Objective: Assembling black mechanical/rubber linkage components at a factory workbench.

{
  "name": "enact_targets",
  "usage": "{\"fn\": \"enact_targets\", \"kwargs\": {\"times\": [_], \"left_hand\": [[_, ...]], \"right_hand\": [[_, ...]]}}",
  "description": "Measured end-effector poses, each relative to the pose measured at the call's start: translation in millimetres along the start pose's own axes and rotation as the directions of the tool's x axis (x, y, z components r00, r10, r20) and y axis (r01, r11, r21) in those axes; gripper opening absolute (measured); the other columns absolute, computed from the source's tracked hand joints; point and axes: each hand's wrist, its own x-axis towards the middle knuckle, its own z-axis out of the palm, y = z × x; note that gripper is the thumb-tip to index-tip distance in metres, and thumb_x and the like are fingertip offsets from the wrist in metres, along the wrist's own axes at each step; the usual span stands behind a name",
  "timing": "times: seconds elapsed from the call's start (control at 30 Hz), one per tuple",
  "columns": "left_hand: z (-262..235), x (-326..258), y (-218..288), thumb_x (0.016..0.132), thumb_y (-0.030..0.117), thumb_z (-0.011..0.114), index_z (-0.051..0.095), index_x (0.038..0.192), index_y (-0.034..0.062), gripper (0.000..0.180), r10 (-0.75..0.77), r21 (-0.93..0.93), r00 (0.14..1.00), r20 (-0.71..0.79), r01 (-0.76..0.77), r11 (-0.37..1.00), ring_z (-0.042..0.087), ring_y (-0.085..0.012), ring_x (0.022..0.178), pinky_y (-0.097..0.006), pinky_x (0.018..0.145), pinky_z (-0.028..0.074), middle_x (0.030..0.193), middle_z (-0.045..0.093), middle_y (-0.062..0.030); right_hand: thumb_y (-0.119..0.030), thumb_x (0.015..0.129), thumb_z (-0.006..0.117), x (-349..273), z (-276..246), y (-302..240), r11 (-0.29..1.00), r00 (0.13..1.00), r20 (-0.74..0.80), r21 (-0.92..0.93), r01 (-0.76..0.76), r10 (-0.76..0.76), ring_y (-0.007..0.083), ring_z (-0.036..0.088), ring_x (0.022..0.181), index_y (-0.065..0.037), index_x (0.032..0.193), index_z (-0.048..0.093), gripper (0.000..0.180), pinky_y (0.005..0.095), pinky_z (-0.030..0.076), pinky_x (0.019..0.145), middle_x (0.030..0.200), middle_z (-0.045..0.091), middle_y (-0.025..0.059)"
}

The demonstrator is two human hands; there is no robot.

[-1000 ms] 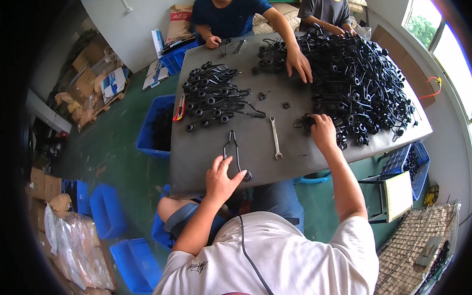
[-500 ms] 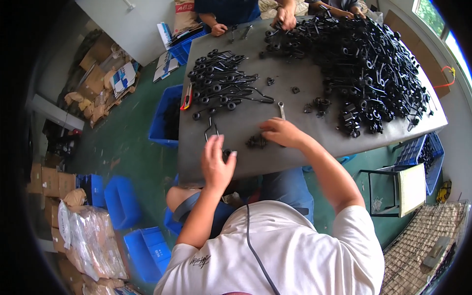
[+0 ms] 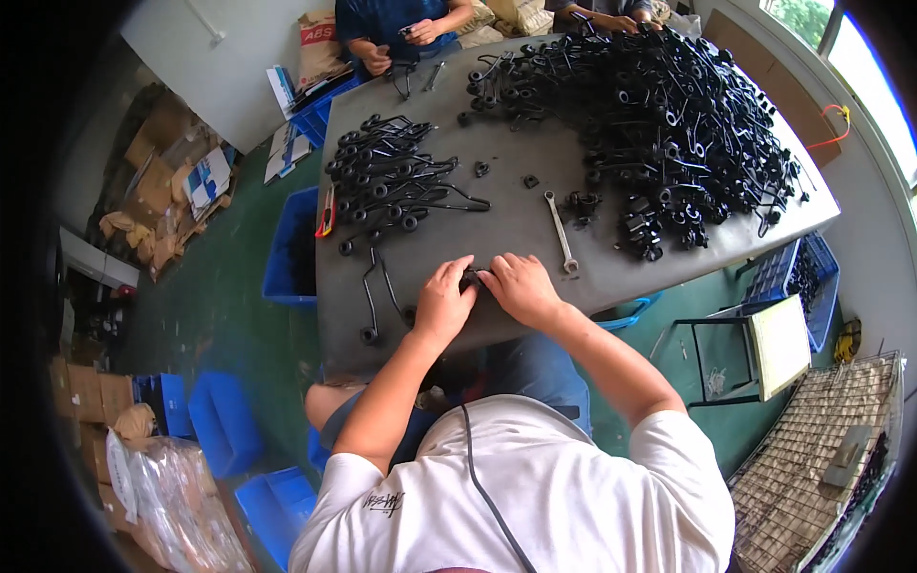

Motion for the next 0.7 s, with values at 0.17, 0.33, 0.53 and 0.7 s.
{"fn": "enact_targets", "kwargs": {"times": [0.17,0.33,0.53,0.7], "left_hand": [[3,-3,0,0.081,0.008,0.071,0.058,0.127,0.0069,0.047,0.004,-0.011,0.999,-0.042,-0.005,1.000,0.067,-0.0369,0.100,-0.047,0.090,0.050,0.109,0.070,-0.0167],[0,-5,-1,0.079,0.009,0.075,0.060,0.126,0.0095,0.049,-0.003,0.053,1.000,-0.010,0.004,0.999,0.068,-0.0313,0.100,-0.043,0.092,0.048,0.110,0.071,-0.0126],[9,-3,5,0.078,0.010,0.076,0.062,0.125,0.0108,0.048,0.013,0.098,0.999,-0.048,-0.009,0.995,0.069,-0.0288,0.099,-0.042,0.092,0.047,0.107,0.072,-0.0106],[11,4,9,0.079,0.009,0.073,0.060,0.125,0.0079,0.048,0.039,0.125,0.996,-0.080,-0.029,0.992,0.068,-0.0289,0.099,-0.042,0.092,0.046,0.104,0.072,-0.0125]], "right_hand": [[-0.020,0.097,0.061,-5,-9,2,0.947,0.999,-0.019,0.320,-0.018,0.026,0.0368,0.062,0.091,-0.004,0.099,0.060,0.016,0.0449,0.051,0.081,0.092,0.062,0.0161],[-0.013,0.095,0.063,1,-13,1,0.932,0.996,0.044,0.351,-0.093,0.083,0.0341,0.062,0.093,-0.003,0.105,0.060,0.015,0.0406,0.052,0.082,0.099,0.061,0.0149],[-0.014,0.094,0.065,-9,-8,16,0.885,0.999,-0.051,0.466,0.010,0.016,0.0360,0.064,0.089,-0.004,0.104,0.060,0.016,0.0420,0.053,0.077,0.100,0.063,0.0146],[-0.009,0.092,0.065,0,-14,4,0.921,0.987,0.049,0.355,-0.162,0.155,0.0352,0.064,0.089,-0.004,0.103,0.061,0.013,0.0407,0.053,0.079,0.101,0.062,0.0137]]}}
